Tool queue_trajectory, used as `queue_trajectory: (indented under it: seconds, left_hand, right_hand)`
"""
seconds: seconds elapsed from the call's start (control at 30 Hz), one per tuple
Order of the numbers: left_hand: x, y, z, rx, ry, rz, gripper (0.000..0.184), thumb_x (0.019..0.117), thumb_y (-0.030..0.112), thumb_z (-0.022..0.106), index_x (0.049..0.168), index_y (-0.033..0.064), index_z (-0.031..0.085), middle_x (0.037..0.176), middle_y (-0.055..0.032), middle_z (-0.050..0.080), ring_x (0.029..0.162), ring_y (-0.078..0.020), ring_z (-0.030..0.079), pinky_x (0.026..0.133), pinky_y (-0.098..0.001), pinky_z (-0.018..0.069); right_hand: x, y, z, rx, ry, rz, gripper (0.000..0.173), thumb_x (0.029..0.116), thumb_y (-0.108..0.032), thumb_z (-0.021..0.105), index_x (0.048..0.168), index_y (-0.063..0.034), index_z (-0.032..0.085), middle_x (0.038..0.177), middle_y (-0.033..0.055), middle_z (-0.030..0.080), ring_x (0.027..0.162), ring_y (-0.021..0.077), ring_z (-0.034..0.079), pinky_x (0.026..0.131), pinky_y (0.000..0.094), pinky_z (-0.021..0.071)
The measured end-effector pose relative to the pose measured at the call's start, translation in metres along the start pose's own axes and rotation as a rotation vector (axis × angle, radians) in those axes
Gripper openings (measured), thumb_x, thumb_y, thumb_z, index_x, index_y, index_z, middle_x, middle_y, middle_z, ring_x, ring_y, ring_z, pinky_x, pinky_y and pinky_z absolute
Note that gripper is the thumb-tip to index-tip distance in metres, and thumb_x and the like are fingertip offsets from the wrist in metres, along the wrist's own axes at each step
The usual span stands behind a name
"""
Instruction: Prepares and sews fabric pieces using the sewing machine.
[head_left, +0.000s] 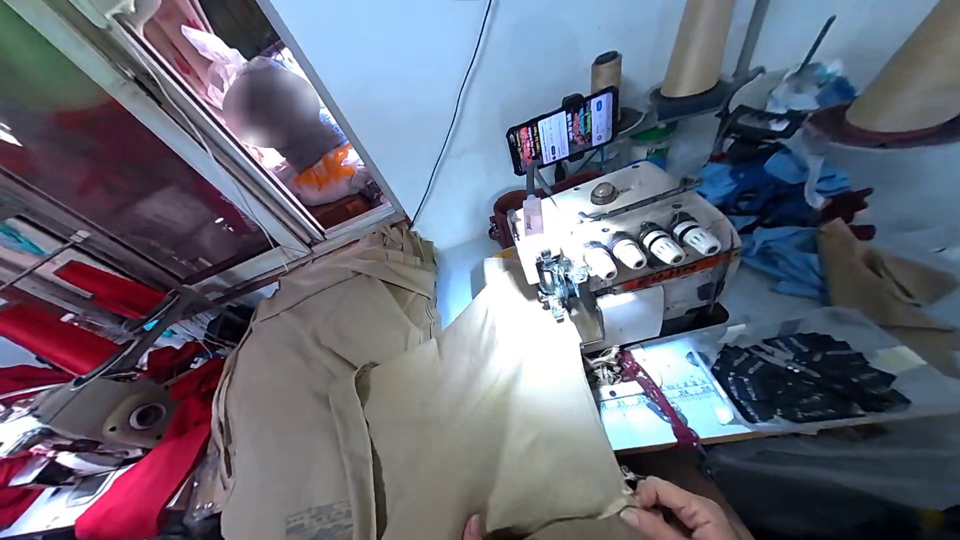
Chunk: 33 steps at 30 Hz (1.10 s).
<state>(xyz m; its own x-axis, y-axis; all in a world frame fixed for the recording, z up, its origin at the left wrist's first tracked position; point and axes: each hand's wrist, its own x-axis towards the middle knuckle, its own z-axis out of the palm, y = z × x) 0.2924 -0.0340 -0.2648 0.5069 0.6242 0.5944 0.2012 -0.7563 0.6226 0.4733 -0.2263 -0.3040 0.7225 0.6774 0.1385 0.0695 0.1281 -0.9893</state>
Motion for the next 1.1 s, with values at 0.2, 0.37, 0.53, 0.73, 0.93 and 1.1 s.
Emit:
queue_trajectory:
  seconds: [0.2, 0.37, 0.53, 0.73, 0.93, 1.1]
  left_hand:
    - [0.057, -0.001, 0.017, 0.34, 0.033, 0.143, 0.034, 0.0944, 0.024, 0.066, 0.087, -0.0079, 0.074, 0.084, -0.0207, 0.075, 0.083, -0.0219, 0.076, 0.081, -0.033, 0.06]
    - [0.117, -0.007, 0.03, 0.463, 0.116, 0.328, 0.042, 0.0988, 0.032, 0.06, 0.082, -0.0047, 0.074, 0.076, -0.0186, 0.074, 0.073, -0.0277, 0.076, 0.066, -0.0413, 0.0609]
    - [0.186, -0.02, 0.053, 0.415, -0.082, 0.374, 0.036, 0.1009, 0.028, 0.06, 0.1, -0.0049, 0.074, 0.093, -0.0209, 0.075, 0.09, -0.0342, 0.075, 0.084, -0.0492, 0.06]
    - [0.212, -0.042, 0.072, 0.283, -0.401, 0.14, 0.031, 0.099, 0.027, 0.065, 0.113, 0.0011, 0.075, 0.119, -0.0214, 0.067, 0.115, -0.0369, 0.064, 0.102, -0.0543, 0.0505]
    - [0.11, -0.02, 0.083, -0.126, -0.05, -0.158, 0.043, 0.0942, 0.018, 0.065, 0.124, -0.0113, 0.055, 0.115, -0.0235, 0.06, 0.103, -0.0253, 0.062, 0.085, -0.0365, 0.0553]
    - [0.076, 0.007, 0.085, -0.732, -0.219, -0.792, 0.088, 0.0836, -0.001, 0.073, 0.153, 0.0008, 0.018, 0.132, -0.0231, 0.053, 0.099, -0.0212, 0.066, 0.08, -0.036, 0.0586]
  right_hand:
    - [0.039, -0.012, 0.009, -0.021, 0.191, -0.036, 0.009, 0.0916, -0.007, 0.067, 0.082, -0.0077, 0.064, 0.069, -0.0106, 0.057, 0.061, -0.0056, 0.05, 0.058, 0.0139, 0.0421]
    - [0.078, -0.018, 0.019, 0.003, 0.332, -0.151, 0.012, 0.0906, -0.014, 0.067, 0.079, -0.013, 0.064, 0.069, -0.0115, 0.058, 0.061, -0.0061, 0.053, 0.057, 0.0123, 0.0444]
    - [0.12, -0.027, 0.025, 0.008, 0.417, -0.186, 0.014, 0.0905, -0.016, 0.066, 0.077, -0.0144, 0.066, 0.067, -0.0093, 0.06, 0.06, -0.0027, 0.056, 0.056, 0.014, 0.046]
    - [0.144, -0.03, 0.031, 0.089, 0.443, -0.102, 0.016, 0.0895, -0.009, 0.067, 0.074, -0.0109, 0.066, 0.063, -0.0046, 0.06, 0.057, 0.0019, 0.055, 0.055, 0.0174, 0.0454]
    - [0.143, -0.028, 0.034, 0.102, 0.454, -0.106, 0.015, 0.0897, -0.008, 0.065, 0.075, -0.0106, 0.066, 0.064, -0.0044, 0.061, 0.058, 0.0023, 0.057, 0.054, 0.0178, 0.047]
    - [0.145, -0.031, 0.036, 0.118, 0.479, -0.077, 0.018, 0.0897, -0.005, 0.066, 0.072, -0.0094, 0.065, 0.061, -0.0022, 0.059, 0.054, 0.005, 0.055, 0.052, 0.0199, 0.0452]
